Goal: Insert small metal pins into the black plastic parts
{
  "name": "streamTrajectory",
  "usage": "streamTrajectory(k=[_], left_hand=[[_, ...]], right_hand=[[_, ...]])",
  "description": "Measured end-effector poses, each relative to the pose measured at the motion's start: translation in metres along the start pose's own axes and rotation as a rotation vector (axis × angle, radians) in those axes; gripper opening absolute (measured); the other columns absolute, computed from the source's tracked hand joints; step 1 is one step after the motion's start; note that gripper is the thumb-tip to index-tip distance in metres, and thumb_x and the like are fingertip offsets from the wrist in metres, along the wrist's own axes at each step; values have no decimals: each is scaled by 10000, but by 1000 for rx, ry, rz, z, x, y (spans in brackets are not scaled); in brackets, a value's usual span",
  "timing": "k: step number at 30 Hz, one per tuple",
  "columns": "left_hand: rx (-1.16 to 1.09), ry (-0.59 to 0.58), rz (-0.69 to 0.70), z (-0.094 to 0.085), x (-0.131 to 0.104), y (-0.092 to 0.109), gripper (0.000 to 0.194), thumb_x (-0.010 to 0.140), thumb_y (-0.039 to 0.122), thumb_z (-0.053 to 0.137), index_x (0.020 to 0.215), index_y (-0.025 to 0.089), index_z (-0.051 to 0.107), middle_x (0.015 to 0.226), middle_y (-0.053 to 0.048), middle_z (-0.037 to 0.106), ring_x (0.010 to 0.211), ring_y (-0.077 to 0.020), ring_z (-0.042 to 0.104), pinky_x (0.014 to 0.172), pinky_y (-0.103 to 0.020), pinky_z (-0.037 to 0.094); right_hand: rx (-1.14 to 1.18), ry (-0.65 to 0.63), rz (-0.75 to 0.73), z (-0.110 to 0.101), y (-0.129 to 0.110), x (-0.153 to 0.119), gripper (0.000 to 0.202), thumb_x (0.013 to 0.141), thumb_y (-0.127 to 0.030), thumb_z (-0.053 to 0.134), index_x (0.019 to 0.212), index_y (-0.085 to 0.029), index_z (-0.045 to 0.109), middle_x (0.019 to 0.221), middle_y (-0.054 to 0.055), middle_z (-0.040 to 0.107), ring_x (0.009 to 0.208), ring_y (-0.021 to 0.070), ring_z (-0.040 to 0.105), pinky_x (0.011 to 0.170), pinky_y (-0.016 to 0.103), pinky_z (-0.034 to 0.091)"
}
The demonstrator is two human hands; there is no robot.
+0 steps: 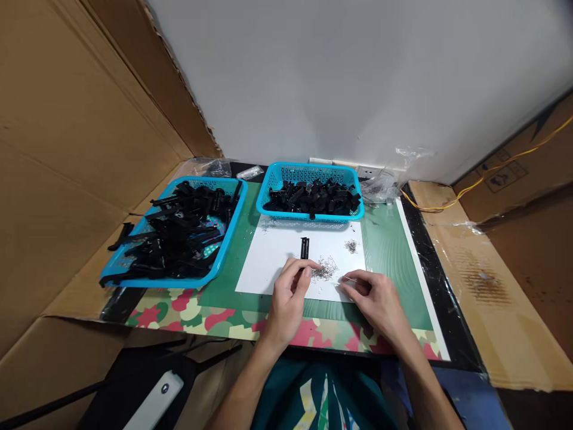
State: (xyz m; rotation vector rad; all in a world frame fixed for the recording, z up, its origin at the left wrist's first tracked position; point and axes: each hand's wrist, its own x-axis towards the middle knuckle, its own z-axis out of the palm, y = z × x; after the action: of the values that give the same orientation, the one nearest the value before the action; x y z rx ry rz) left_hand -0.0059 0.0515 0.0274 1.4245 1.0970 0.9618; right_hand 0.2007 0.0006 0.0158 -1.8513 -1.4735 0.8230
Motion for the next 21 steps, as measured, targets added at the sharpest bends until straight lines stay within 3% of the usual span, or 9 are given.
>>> streamTrajectory(k=[6, 9, 12, 16, 21], left_hand=[[108, -32, 31, 2, -5, 3, 316, 1089, 429, 508, 1111, 219, 742, 999, -39, 604, 767, -157, 510, 705, -284, 393], [132, -61, 38, 1, -6, 5, 308, 1089, 424, 507, 1112, 221, 737, 1003, -41, 597, 759, -154, 518, 701, -278, 404], [128, -97, 31, 2, -8, 7, 272, 1074, 416, 544, 1079, 222, 735, 1007, -41, 583, 769, -152, 531, 694, -266, 411], [7, -138, 13, 10, -10, 5, 237, 1030, 430, 634, 1069, 222, 741, 986, -32, 556, 778, -146, 533, 692, -254, 413], [-166, -85, 21, 25, -12, 6, 222, 1024, 416, 655, 1004, 201, 707, 926, -14, 521, 766, -137, 502, 664, -252, 379]], right_hand=[[-110, -52, -27, 4, -11, 1, 129, 948, -289, 684, 937, -252, 808, 900, 57, 826, 788, 255, 741, 653, 302, 418], [-106, -106, -65, -1, -13, 2, 138, 972, -262, 645, 909, -251, 768, 845, 45, 798, 747, 235, 703, 623, 292, 373], [114, -123, -82, -4, -17, 0, 167, 1005, -340, 628, 922, -228, 720, 759, 21, 702, 653, 183, 585, 607, 280, 363], [503, 31, -52, -2, -27, -5, 244, 971, -444, 697, 913, -207, 696, 636, -38, 472, 563, 129, 357, 544, 275, 286], [647, 123, -41, 14, -37, -13, 245, 935, -436, 752, 891, -197, 717, 657, -36, 441, 571, 116, 290, 525, 277, 260]])
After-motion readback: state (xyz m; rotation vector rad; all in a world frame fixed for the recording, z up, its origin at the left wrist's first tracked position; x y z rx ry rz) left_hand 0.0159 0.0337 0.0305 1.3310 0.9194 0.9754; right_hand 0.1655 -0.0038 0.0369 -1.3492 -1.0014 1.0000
